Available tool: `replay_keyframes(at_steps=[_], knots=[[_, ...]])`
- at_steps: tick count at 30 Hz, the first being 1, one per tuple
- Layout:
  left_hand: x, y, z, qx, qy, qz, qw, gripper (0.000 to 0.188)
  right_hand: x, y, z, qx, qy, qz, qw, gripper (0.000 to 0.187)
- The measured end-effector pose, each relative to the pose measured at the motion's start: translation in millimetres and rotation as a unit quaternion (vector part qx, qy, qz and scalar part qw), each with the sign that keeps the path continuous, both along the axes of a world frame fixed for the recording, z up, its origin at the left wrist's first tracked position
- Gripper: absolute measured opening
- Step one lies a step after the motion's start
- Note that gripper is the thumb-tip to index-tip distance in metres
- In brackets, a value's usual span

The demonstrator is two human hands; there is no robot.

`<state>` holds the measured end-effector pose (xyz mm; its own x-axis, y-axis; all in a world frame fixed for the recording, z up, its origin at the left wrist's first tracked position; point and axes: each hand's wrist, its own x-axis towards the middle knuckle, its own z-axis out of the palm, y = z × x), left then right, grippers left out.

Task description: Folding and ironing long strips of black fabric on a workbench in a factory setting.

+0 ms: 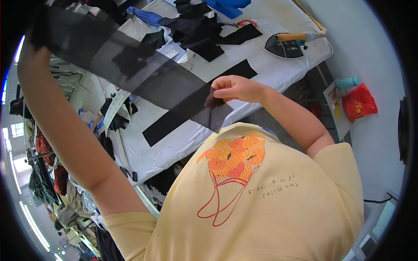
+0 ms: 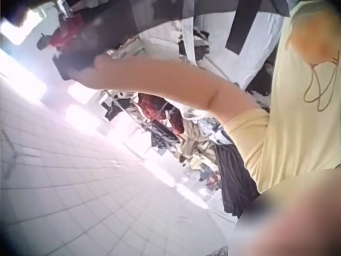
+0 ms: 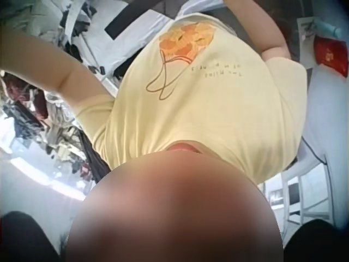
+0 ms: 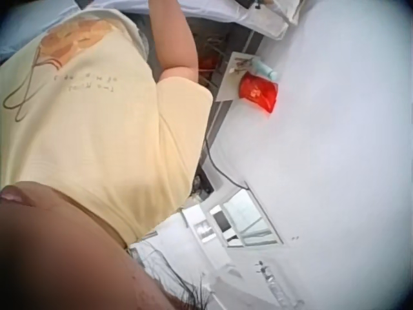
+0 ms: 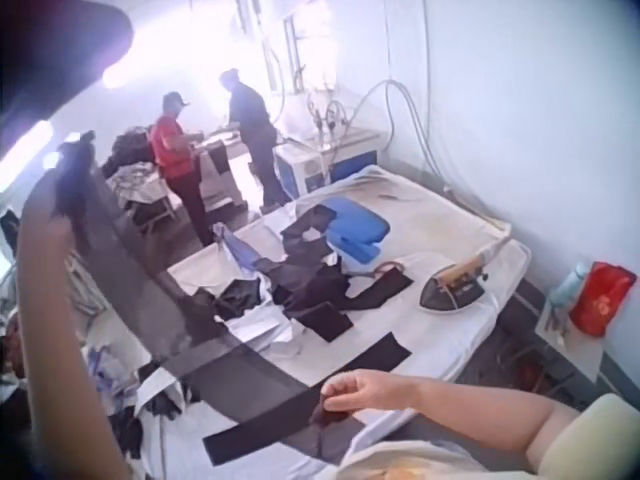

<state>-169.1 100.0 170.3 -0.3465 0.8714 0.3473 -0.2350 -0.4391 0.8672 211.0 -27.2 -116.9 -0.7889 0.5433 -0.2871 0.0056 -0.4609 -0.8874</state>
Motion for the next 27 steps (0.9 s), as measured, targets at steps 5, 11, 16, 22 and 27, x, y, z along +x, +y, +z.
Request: replay_keyframes(at_steps=[5, 11, 16, 22, 27], knots=[[-40, -35, -45, -0.111, 0.052, 0.177, 0.977, 0.036, 4, 3, -1, -0.077, 0.037, -0.016, 0.996, 0.018], [-117, -90, -123, -0.200, -0.113, 0.169, 0.959, 0.040, 21, 14, -26, -0.102, 0.017, -0.062, 0.993, 0.017], [-93, -149, -214, -0.296, -0.223, 0.226, 0.901, 0.040, 47, 4, -72, -0.186, 0.014, -0.188, 0.964, 0.015], [-65, -237, -327, -0.313, -0.350, 0.246, 0.848, 0.038, 71, 4, -125, -0.221, -0.046, -0.383, 0.896, 0.017], [-26, -265, -377, -0.285, -0.403, 0.217, 0.842, 0.039, 84, 38, -137, 0.025, -0.227, -0.363, 0.903, 0.024]])
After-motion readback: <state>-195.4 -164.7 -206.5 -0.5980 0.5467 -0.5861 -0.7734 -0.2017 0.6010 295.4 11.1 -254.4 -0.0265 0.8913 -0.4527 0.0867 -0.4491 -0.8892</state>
